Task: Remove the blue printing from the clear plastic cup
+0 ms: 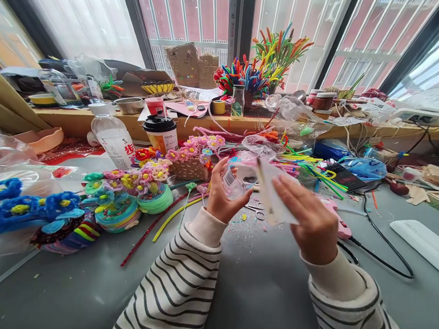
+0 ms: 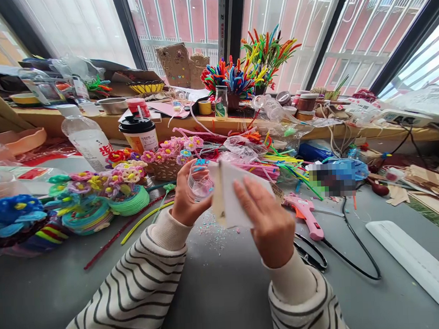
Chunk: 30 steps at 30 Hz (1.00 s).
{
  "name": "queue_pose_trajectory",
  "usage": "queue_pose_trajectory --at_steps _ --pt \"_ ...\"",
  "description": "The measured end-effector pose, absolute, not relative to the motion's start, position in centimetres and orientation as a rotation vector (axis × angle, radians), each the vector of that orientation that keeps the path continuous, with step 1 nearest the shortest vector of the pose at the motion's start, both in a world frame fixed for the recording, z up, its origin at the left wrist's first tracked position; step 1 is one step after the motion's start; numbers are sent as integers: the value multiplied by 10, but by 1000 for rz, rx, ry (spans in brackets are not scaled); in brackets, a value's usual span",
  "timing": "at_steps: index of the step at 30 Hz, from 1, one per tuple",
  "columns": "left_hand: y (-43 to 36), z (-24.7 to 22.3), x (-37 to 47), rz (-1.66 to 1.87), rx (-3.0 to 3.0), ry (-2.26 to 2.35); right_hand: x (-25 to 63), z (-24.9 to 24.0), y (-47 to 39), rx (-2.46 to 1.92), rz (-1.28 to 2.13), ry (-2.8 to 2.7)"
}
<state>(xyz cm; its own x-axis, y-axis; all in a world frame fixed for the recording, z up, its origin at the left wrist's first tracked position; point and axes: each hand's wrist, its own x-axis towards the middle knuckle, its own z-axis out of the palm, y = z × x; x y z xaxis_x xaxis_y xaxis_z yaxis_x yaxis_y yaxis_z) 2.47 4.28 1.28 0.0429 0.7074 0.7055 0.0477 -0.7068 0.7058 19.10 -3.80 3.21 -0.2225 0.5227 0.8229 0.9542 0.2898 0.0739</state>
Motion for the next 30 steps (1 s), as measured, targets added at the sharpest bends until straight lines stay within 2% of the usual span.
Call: queue_pose_trajectory --at_steps 2,7,10,14,18,22,25,30 --pt "43 13 25 1717 1823 756 190 33 -39 -1271 -759 -1976" --pt "44 11 24 1736 1874 767 189 35 -40 -1394 -796 -1799" --pt "45 11 24 1803 1934 762 188 33 -39 -1329 -768 -1949" --pt "45 12 23 1811 1966 787 189 30 -38 -1414 -799 -1784" --pt "45 12 22 1795 1984 810 189 31 -38 -1381 -709 -1956" --pt "45 12 22 1808 2048 818 188 32 -38 -1466 -767 -1785" --pt "45 12 23 1832 2050 795 186 31 -38 -1366 -754 -1929" --pt "44 12 23 1830 2027 804 188 29 -38 -1449 -731 -1807"
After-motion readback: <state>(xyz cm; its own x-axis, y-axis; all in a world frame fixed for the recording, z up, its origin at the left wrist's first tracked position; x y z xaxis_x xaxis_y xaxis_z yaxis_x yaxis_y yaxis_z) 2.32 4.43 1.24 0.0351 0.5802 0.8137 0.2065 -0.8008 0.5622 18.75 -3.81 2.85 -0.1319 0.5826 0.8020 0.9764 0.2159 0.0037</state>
